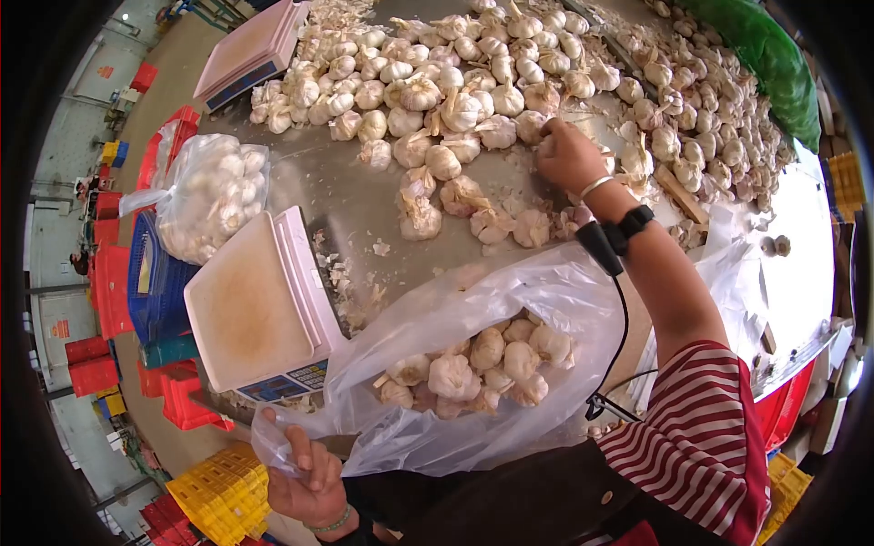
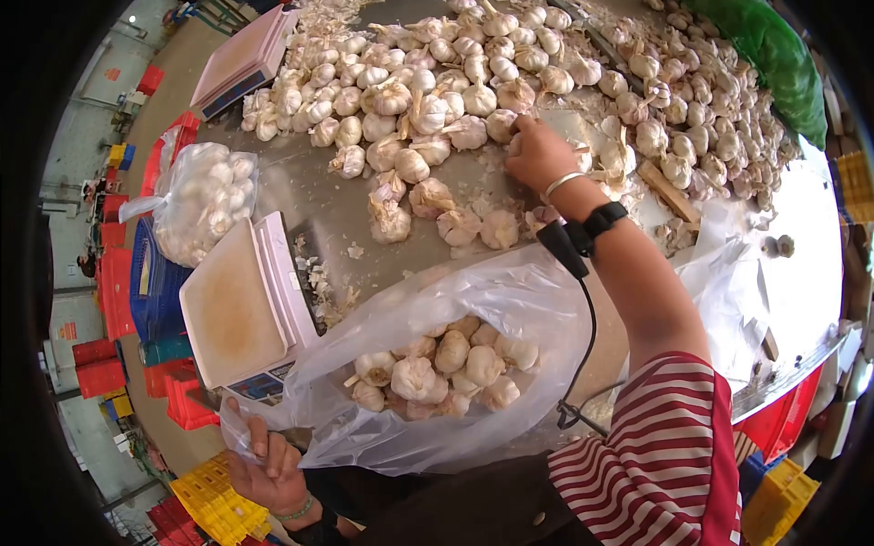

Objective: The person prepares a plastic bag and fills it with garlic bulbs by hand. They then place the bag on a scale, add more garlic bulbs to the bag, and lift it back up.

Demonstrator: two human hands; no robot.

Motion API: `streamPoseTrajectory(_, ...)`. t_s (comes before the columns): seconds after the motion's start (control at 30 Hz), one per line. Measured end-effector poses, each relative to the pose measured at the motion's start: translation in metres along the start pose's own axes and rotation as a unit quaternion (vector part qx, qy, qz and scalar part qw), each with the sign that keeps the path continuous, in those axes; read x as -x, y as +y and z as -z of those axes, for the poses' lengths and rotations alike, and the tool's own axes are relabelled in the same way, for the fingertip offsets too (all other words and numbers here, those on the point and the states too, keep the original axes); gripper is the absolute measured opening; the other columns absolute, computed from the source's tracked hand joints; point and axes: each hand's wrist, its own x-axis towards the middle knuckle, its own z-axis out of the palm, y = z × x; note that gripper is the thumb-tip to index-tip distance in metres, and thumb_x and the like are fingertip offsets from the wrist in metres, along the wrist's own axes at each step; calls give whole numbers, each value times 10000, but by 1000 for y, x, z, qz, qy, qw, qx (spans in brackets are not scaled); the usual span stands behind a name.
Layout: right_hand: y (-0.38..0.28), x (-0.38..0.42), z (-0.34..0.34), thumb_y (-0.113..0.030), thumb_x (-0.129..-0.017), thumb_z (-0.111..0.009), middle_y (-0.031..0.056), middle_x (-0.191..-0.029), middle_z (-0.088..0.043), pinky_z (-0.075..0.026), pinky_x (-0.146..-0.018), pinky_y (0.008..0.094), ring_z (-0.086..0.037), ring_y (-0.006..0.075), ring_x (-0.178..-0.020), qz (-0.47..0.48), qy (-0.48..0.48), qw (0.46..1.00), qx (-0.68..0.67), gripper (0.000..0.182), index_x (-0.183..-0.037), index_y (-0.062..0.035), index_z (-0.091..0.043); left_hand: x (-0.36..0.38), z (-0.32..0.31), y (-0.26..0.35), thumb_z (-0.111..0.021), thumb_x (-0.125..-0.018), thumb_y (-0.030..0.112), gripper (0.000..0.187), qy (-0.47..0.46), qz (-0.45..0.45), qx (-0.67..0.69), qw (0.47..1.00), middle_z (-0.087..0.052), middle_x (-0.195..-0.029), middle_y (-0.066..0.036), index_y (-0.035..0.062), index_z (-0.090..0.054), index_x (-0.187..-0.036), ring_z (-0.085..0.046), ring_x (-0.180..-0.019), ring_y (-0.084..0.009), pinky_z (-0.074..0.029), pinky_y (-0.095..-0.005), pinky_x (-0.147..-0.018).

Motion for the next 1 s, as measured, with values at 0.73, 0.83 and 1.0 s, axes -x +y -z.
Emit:
streamPoseTrajectory(0.73, -25, -26, -17, -202, -784, -647, 222, -966, -622, -476, -772, 482, -598, 404, -913, 45, -19, 999, -20, 428, -1183, -101, -533, -22, -5, -26, -674, -799, 244, 633, 85, 80, 23, 993, -532, -839, -114, -11, -386, -1302, -451, -547, -119, -349, -230, -484)
streamPoseTrajectory(0.83, 7, -30, -25, -220, -792, -657, 167, -918, -619, -483, -695, 396, -603, 308, -775, 69, -38, 994, -76, 468, -1219, -86, -518, -12, -7, -27, -656, -829, 201, 587, 82, 73, 43, 993, -539, -861, -108, -14, -397, -1310, -450, -586, -111, -354, -222, -504)
streamPoseTrajectory(1.0, -20, 30, 49, -243, -835, -622, 47, -987, -604, -478, -614, 242, -570, 130, -740, -84, -144, 805, -569, 528, -1295, -48, -452, 5, -10, -24, -647, -843, 206, 552, 62, 56, 35, 996, -544, -873, -85, 4, -421, -1304, -433, -594, -95, -343, -211, -501)
